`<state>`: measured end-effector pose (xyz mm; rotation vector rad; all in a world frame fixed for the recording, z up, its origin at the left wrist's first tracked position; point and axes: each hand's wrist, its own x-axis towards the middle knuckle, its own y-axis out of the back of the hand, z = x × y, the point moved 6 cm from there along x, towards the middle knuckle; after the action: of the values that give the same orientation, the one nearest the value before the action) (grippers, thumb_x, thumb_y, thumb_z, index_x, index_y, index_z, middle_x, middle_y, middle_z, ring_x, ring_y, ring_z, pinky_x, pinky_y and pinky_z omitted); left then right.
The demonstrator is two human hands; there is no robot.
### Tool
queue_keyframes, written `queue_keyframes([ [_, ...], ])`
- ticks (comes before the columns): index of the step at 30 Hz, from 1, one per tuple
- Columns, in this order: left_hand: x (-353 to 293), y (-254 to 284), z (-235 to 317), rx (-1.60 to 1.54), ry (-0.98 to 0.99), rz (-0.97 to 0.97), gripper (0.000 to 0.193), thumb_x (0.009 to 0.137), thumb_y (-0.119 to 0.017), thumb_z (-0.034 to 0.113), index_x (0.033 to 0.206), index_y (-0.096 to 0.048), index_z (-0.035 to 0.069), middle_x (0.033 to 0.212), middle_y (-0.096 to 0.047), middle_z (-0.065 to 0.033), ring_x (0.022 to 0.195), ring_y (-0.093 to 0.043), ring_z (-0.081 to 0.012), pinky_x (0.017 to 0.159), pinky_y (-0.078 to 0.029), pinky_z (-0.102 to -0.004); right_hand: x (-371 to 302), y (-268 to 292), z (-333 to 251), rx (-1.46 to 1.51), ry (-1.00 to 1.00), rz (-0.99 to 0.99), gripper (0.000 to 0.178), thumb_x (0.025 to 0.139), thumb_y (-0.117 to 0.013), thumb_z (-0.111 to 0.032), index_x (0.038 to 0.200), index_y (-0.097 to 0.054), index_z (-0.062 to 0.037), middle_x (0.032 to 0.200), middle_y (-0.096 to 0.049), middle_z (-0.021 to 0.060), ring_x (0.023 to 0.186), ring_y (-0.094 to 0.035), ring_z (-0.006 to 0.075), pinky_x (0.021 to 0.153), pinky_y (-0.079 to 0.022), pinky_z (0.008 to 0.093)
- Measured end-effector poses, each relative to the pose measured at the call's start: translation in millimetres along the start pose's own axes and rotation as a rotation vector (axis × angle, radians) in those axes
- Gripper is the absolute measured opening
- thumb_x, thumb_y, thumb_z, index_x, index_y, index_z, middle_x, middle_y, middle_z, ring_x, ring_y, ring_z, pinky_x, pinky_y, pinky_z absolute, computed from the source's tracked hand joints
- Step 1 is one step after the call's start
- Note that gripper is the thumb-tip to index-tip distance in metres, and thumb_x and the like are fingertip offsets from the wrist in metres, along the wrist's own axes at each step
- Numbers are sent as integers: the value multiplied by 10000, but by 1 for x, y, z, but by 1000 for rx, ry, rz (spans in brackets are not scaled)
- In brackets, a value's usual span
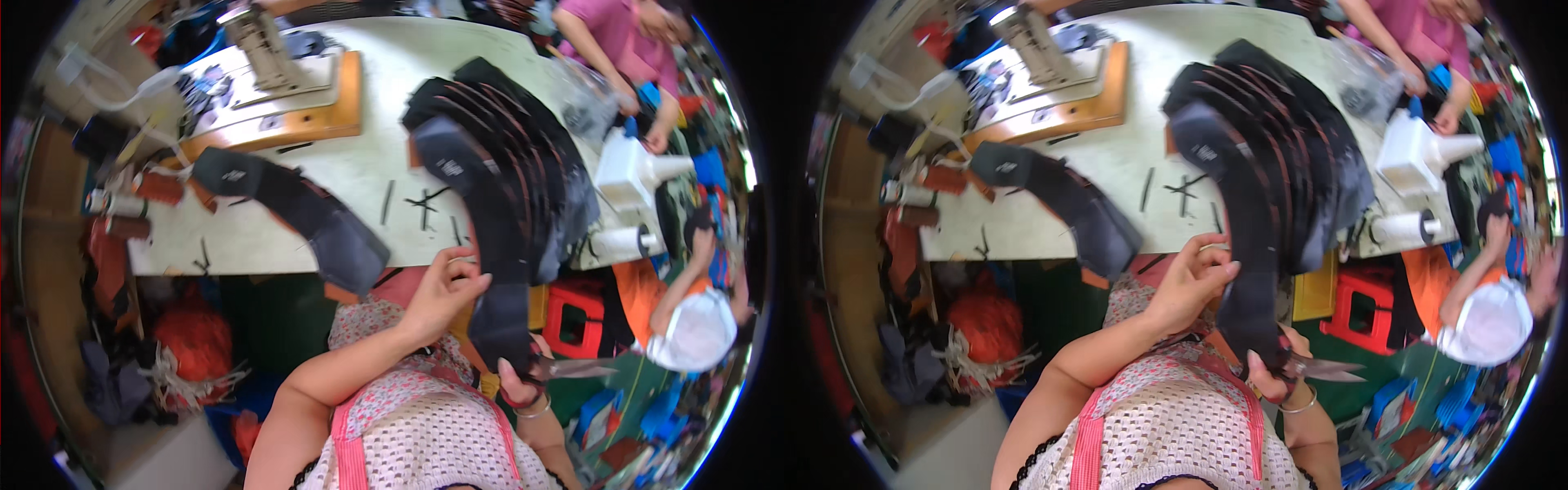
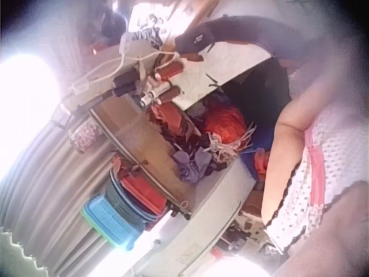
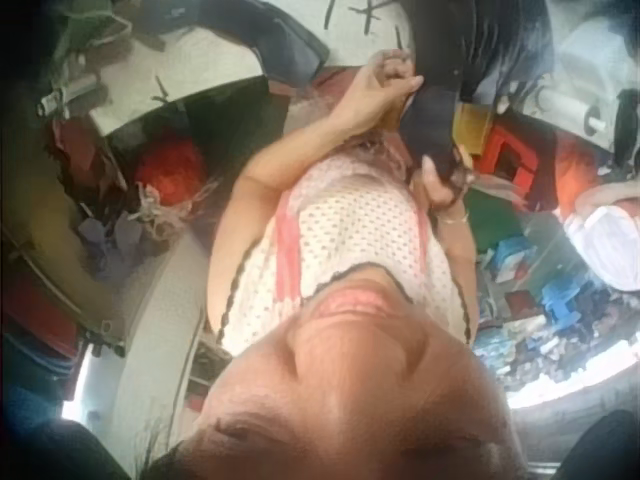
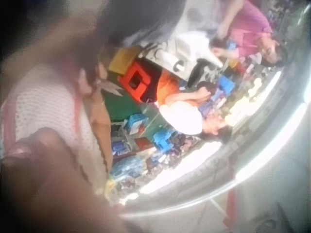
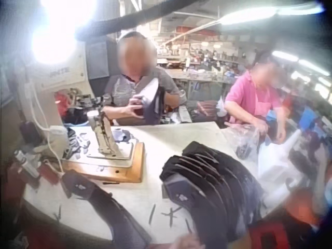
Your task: The person trims excess material from the edges of leather pieces one at a time using scissors and places them onto the table.
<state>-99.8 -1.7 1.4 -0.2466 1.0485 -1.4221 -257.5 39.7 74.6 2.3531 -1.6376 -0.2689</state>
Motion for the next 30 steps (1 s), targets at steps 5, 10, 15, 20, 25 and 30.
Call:
queue_keyframes([
  [5, -41, -2, 85, 83, -486, 94, 499, 860, -602, -42, 1259, -323, 72, 907, -504, -1, 701, -503, -30, 584, -405, -162, 36, -28, -35, -41, 149, -107, 394, 716, -659, -82, 1082, -569, 31, 883, -631, 96, 743, -613, 169, 676, -500, 301],
  [10, -81, 84, 139, 200, -628, 604, 479, 842, -678, 80, 1216, -379, 61, 914, -544, -21, 664, -514, -48, 545, -408, -177, 81, -123, -29, 386, 134, -116, 306, 757, -681, -43, 1040, -576, 5, 759, -597, 73, 645, -578, 136, 581, -464, 269],
  [15, -72, 184, 134, 273, -492, 777, 525, 801, -732, 120, 1194, -392, 42, 950, -570, -60, 777, -564, -104, 637, -454, -206, 102, -122, -65, 37, 255, -80, 294, 726, -775, -138, 844, -534, -18, 646, -521, 80, 528, -524, 169, 495, -423, 301],
  [20, -79, 188, 151, 571, -578, 775, 429, 801, -729, 86, 1131, -459, 45, 804, -576, -22, 667, -527, -66, 542, -399, -177, 76, -5, -37, -562, 128, 527, 267, 766, -747, -78, 813, -493, -9, 598, -540, 44, 489, -517, 109, 460, -399, 241],
  [25, -75, 175, 149, 647, -473, 773, 305, 845, -690, 113, 1075, -522, 3, 850, -572, -29, 671, -523, -66, 570, -411, -190, 62, 34, 10, -623, -35, 553, 358, 704, -808, -125, 829, -495, -1, 657, -572, 70, 529, -579, 177, 496, -460, 286],
  [30, -131, 77, 146, 1254, -1350, 976, 198, 908, -593, 120, 1027, -559, -34, 780, -568, -31, 587, -522, -84, 508, -419, -209, 62, 27, 17, -551, -88, 501, 308, 726, -775, -75, 845, -505, 15, 649, -570, 95, 554, -596, 166, 516, -466, 287],
])
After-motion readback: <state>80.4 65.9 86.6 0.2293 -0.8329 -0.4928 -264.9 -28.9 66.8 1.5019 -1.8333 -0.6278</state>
